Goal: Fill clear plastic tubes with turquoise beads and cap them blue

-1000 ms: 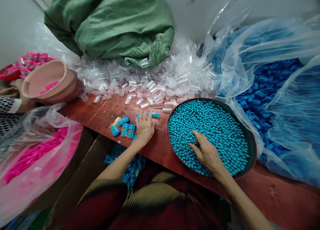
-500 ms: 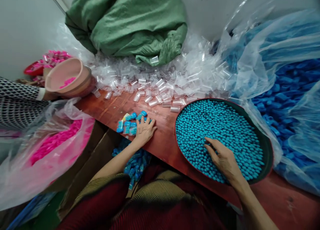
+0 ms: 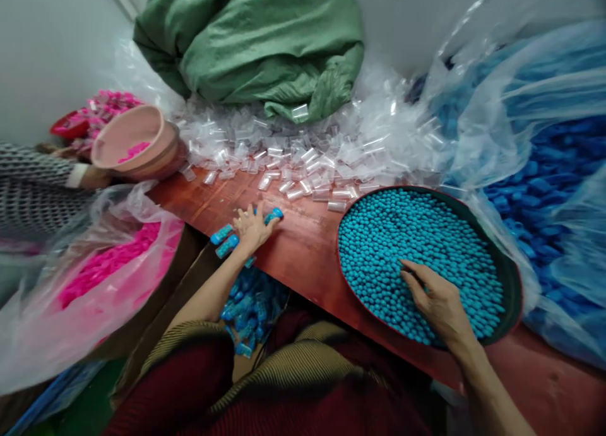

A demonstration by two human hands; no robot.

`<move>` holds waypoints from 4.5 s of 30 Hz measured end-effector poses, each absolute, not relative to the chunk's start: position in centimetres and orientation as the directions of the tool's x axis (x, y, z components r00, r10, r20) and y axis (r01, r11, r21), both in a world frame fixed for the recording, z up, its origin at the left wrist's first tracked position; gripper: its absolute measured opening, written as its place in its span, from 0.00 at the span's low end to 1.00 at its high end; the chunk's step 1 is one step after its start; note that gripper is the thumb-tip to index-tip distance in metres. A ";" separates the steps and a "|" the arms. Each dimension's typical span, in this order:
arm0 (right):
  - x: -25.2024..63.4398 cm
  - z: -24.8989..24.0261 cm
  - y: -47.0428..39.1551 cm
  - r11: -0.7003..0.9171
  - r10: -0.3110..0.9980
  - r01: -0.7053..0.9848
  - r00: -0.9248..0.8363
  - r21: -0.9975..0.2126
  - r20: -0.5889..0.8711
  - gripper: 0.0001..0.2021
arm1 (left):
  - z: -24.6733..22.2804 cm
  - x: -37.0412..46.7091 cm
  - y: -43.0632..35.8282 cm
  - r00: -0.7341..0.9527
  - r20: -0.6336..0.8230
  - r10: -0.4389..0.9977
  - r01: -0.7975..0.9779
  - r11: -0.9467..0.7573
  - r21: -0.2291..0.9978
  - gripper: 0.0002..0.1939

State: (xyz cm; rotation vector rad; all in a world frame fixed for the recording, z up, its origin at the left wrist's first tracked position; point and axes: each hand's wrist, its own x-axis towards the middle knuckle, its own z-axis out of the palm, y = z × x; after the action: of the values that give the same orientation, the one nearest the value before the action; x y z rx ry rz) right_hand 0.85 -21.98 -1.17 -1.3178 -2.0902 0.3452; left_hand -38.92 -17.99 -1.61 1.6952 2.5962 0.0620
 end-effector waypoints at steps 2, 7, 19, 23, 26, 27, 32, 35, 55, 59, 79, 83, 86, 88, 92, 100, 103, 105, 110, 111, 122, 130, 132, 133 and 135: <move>1.3 -0.8 -22.1 0.439 0.889 0.725 -0.265 -0.531 0.373 0.13 | -2.2 -39.2 -17.0 -0.372 -0.052 0.927 0.927 0.374 0.031 0.34; 2.8 -0.3 -21.6 0.391 0.898 0.762 -0.193 -0.517 0.395 0.13 | -2.9 -41.7 -18.4 -0.306 0.030 0.952 0.949 0.307 -0.076 0.30; 2.0 -1.5 -20.3 0.908 0.384 0.356 -0.918 -0.220 0.101 0.16 | -3.9 -46.5 -26.0 -0.339 0.061 0.939 0.941 0.340 -0.003 0.28; 2.9 -2.7 -17.0 0.932 0.356 0.339 -0.925 -0.130 0.136 0.13 | -6.0 -45.1 -29.7 -0.365 0.169 0.915 0.930 0.348 0.121 0.29; 3.4 -2.7 -14.7 0.894 0.447 0.434 -0.879 -0.110 0.164 0.14 | -7.3 -43.8 -32.4 -0.376 0.166 0.912 0.920 0.346 0.184 0.30; 3.4 -2.6 -14.2 0.875 0.485 0.474 -0.857 -0.102 0.176 0.15 | -7.6 -43.4 -33.1 -0.379 0.173 0.909 0.918 0.346 0.192 0.31; 0.1 -2.1 -12.7 0.772 0.625 0.631 -0.731 -0.081 0.274 0.17 | -7.3 -41.5 -32.9 -0.420 0.329 0.846 0.901 0.347 0.258 0.28; -3.5 -2.3 -11.8 0.797 0.599 0.597 -0.759 -0.094 0.256 0.16 | -6.0 -40.0 -29.9 -0.336 0.389 0.858 0.924 0.221 0.312 0.23; 2.0 -2.5 -9.1 0.627 0.715 0.758 -0.467 -0.181 0.521 0.11 | -5.5 -39.7 -9.0 -0.653 0.364 0.664 0.737 0.447 0.508 0.28; 2.1 -3.0 -10.1 0.683 0.676 0.692 -0.480 -0.232 0.559 0.10 | -6.1 -43.8 -5.8 -0.751 0.324 0.576 0.646 0.537 0.542 0.28; 1.8 -2.2 -13.6 0.511 0.822 0.739 -0.269 -0.440 0.502 0.08 | -5.7 -51.7 7.6 -0.834 0.208 0.511 0.372 0.243 0.896 0.21; 0.8 -0.4 -9.1 0.509 0.809 0.742 -0.239 -0.436 0.538 0.10 | -6.6 -44.4 9.4 -0.862 0.233 0.451 0.330 0.150 0.932 0.23; -0.1 0.5 -3.7 0.504 0.776 0.750 -0.176 -0.428 0.606 0.12 | -6.4 -39.7 9.4 -0.863 0.270 0.428 0.352 0.126 0.927 0.23; -0.3 0.7 0.3 0.478 0.762 0.762 -0.113 -0.437 0.637 0.14 | -6.0 -37.3 9.0 -0.846 0.303 0.440 0.393 0.130 0.910 0.21; 0.1 0.2 6.9 0.385 0.786 0.807 -0.031 -0.449 0.618 0.20 | -4.7 -33.4 8.4 -0.782 0.336 0.525 0.462 0.126 0.878 0.21; 0.4 -1.3 9.0 0.352 0.875 0.809 -0.105 -0.471 0.473 0.20 | -3.3 -25.4 9.1 -0.548 0.440 0.712 0.457 -0.186 0.870 0.21; 0.5 -1.4 8.2 0.346 0.902 0.743 -0.096 -0.573 0.421 0.20 | -2.7 -22.6 9.2 -0.408 0.497 0.766 0.422 -0.324 0.847 0.21; 0.6 -1.5 7.6 0.347 0.908 0.694 -0.081 -0.631 0.410 0.19 | -2.1 -21.0 9.0 -0.293 0.500 0.815 0.380 -0.380 0.843 0.20; 0.6 -1.2 5.0 0.361 0.910 0.619 -0.070 -0.698 0.409 0.18 | -0.4 -18.1 7.4 0.030 0.426 0.904 0.344 -0.410 0.845 0.18; 0.6 -1.1 4.4 0.384 0.901 0.621 -0.091 -0.684 0.423 0.18 | -0.1 -17.7 7.0 0.092 0.420 0.903 0.348 -0.424 0.836 0.17; 2.6 -1.5 -2.8 0.449 0.798 0.840 -0.224 -0.305 0.559 0.14 | 2.4 -13.2 2.0 0.426 0.496 0.757 0.528 -0.653 0.542 0.18; 3.8 -1.8 -7.5 0.477 0.836 0.850 -0.361 -0.222 0.414 0.13 | 2.0 -12.6 -2.8 0.573 0.415 0.707 0.546 -0.707 0.450 0.20; 4.0 -1.8 -8.3 0.464 0.855 0.866 -0.382 -0.187 0.352 0.14 | 1.9 -12.5 -3.1 0.590 0.404 0.699 0.503 -0.709 0.493 0.17; 4.1 -1.6 -8.5 0.455 0.863 0.875 -0.386 -0.168 0.325 0.16 | 1.9 -12.4 -3.1 0.583 0.412 0.701 0.465 -0.703 0.538 0.16; 4.2 -1.1 -9.1 0.413 0.884 0.901 -0.361 -0.134 0.298 0.18 | 2.2 -12.6 -2.8 0.515 0.449 0.731 0.389 -0.665 0.637 0.15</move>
State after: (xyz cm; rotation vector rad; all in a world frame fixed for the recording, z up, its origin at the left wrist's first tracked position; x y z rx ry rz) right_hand 4.24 -9.12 -1.07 -1.5427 -2.3506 -0.0748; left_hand -12.63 -2.83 2.22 2.2974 0.9163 0.9931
